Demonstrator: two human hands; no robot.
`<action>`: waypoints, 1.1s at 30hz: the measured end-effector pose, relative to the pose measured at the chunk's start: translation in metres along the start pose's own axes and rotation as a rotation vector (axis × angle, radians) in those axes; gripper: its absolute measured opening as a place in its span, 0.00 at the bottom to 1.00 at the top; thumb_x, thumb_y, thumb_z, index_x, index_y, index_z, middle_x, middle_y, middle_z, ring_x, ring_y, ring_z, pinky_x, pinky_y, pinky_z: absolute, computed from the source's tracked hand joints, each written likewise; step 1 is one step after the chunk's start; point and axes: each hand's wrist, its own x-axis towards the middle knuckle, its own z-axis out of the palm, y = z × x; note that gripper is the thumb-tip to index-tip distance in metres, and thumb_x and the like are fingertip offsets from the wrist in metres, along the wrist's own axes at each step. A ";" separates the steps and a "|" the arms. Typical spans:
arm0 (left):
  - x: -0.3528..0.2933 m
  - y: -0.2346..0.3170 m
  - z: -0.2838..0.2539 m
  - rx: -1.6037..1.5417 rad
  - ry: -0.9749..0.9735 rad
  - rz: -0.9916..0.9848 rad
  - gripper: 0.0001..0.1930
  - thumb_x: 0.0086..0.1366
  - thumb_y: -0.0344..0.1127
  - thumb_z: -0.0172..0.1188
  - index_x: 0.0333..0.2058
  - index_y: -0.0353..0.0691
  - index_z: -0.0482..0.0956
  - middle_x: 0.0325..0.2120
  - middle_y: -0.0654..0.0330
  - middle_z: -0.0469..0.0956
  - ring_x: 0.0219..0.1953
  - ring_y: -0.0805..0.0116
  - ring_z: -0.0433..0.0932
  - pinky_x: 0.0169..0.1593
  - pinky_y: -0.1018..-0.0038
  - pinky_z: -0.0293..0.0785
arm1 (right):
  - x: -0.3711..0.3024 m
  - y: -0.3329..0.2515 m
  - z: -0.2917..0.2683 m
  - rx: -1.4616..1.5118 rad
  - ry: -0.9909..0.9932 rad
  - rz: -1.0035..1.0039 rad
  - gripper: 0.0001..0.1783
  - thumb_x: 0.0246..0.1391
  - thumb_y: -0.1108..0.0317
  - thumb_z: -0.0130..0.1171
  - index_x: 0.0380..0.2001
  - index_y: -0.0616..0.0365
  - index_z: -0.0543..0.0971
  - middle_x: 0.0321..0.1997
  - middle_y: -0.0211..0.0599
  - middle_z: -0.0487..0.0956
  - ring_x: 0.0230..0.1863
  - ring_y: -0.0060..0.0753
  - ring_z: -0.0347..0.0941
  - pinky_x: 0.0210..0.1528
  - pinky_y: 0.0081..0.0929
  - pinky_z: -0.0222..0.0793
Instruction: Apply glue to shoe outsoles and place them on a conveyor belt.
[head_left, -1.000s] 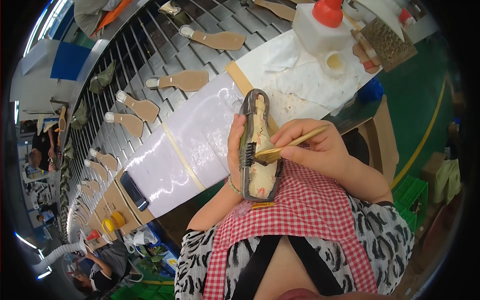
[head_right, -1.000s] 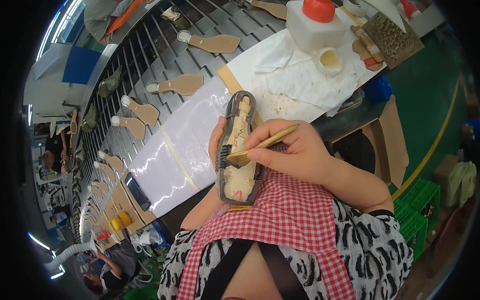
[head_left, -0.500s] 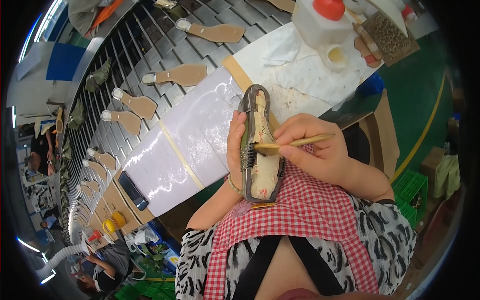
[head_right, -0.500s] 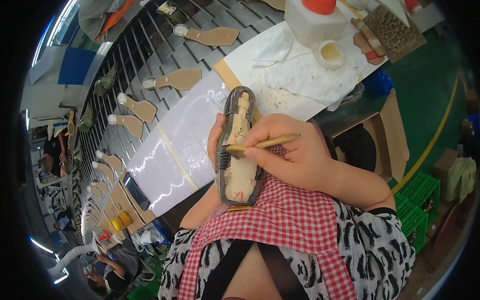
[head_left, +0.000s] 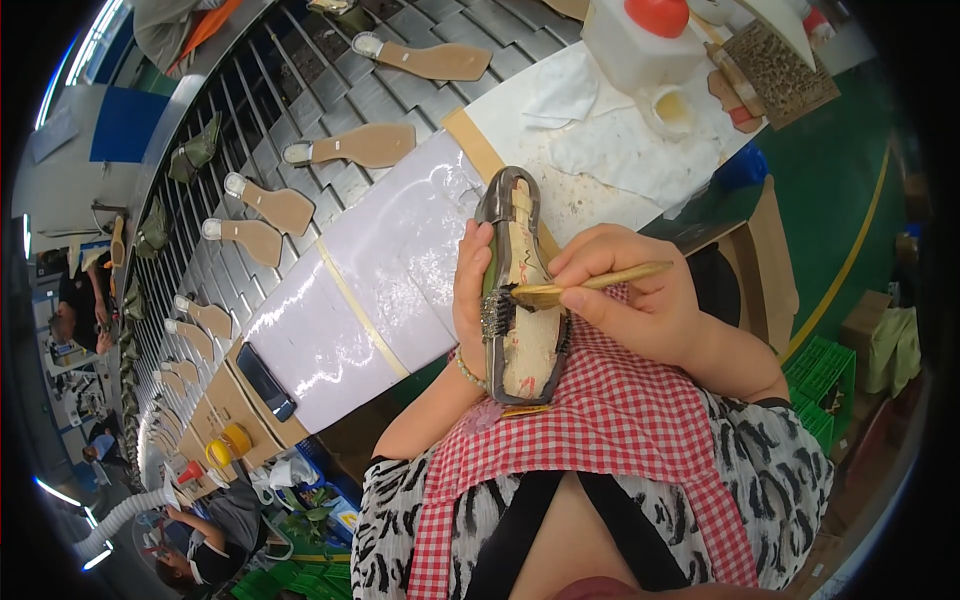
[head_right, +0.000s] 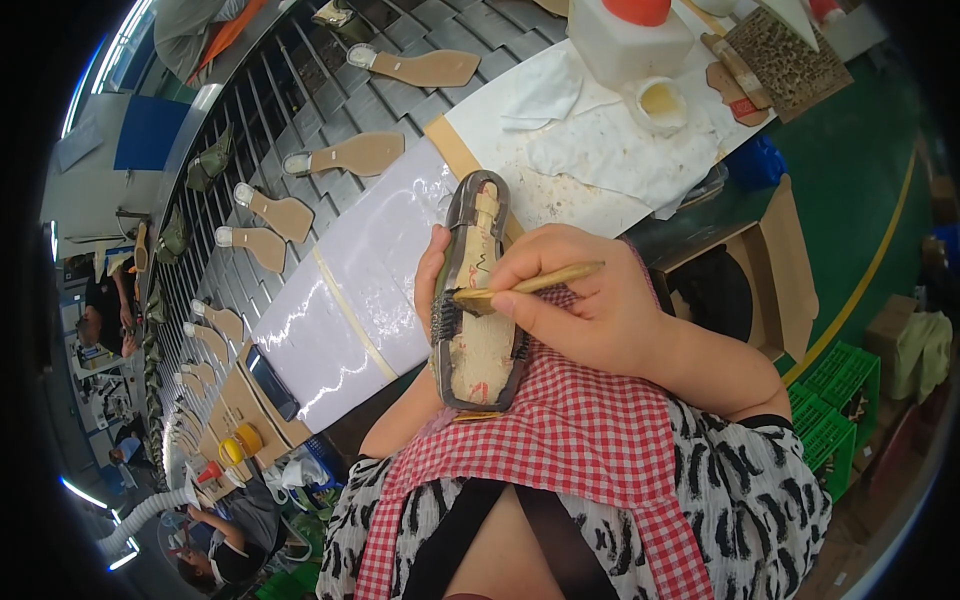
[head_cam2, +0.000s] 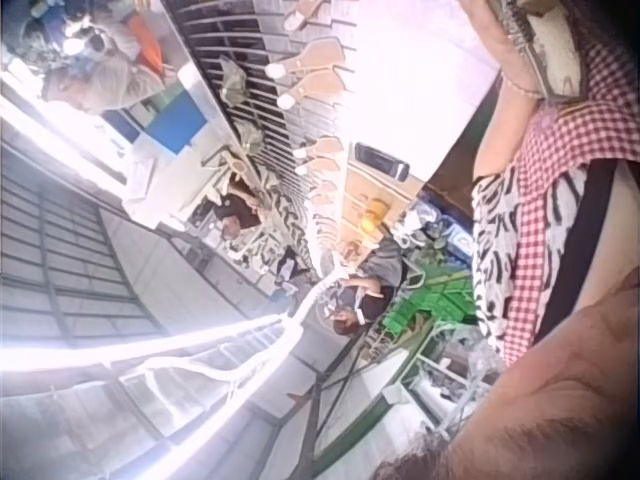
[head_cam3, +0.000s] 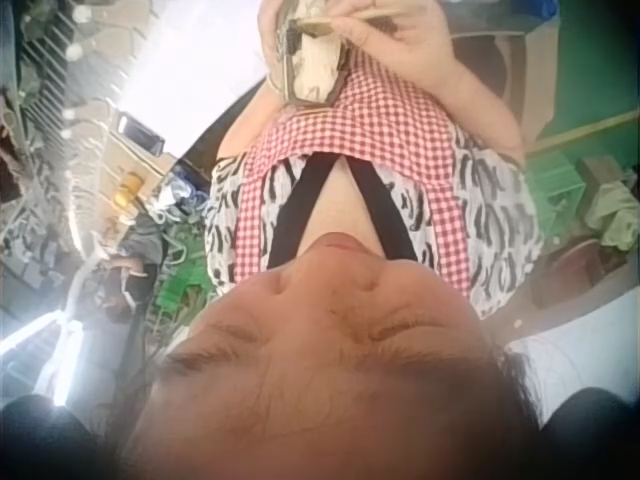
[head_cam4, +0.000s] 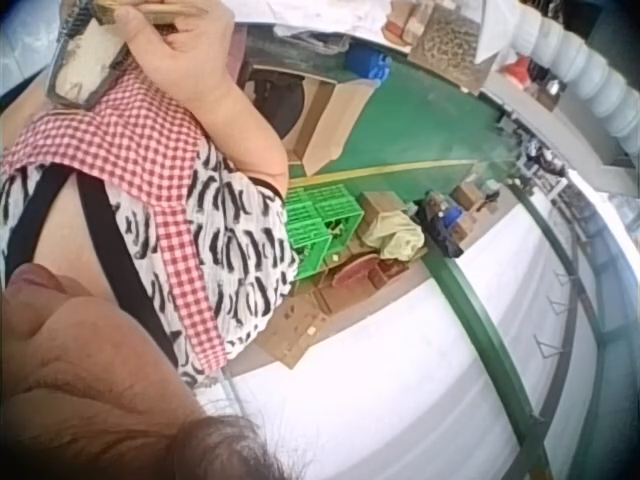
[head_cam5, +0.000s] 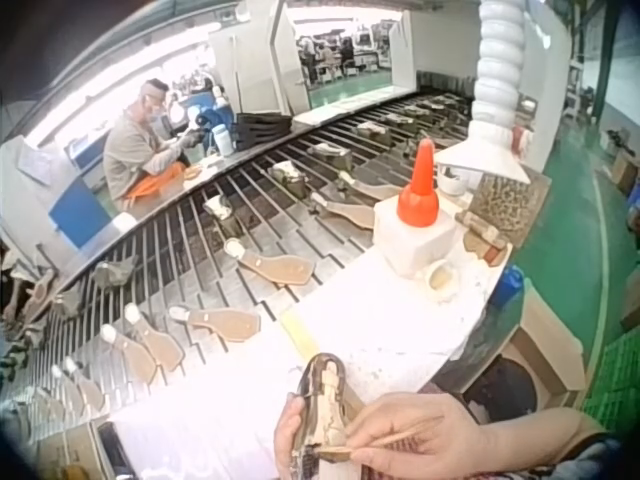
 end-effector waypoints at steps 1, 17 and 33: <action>0.001 0.001 -0.001 -0.029 -0.009 -0.017 0.45 0.47 0.36 0.74 0.61 0.40 0.57 0.60 0.45 0.62 0.64 0.44 0.59 0.67 0.53 0.53 | 0.000 -0.002 0.001 -0.015 -0.032 -0.042 0.05 0.50 0.79 0.60 0.32 0.64 0.79 0.39 0.43 0.78 0.40 0.27 0.74 0.44 0.23 0.68; 0.080 0.025 -0.070 -0.763 -0.004 -0.699 0.39 0.52 0.52 0.70 0.57 0.36 0.65 0.49 0.59 0.74 0.51 0.65 0.73 0.54 0.67 0.70 | 0.018 -0.015 -0.017 0.446 0.169 0.015 0.08 0.55 0.74 0.59 0.38 0.65 0.76 0.37 0.38 0.80 0.41 0.23 0.74 0.47 0.22 0.69; 0.099 0.061 -0.048 -0.628 -0.654 -0.772 0.37 0.47 0.35 0.73 0.55 0.32 0.67 0.49 0.57 0.74 0.50 0.68 0.72 0.54 0.71 0.69 | 0.031 -0.018 0.000 -0.179 0.116 -0.400 0.07 0.49 0.77 0.63 0.34 0.61 0.79 0.35 0.36 0.79 0.39 0.27 0.75 0.42 0.24 0.69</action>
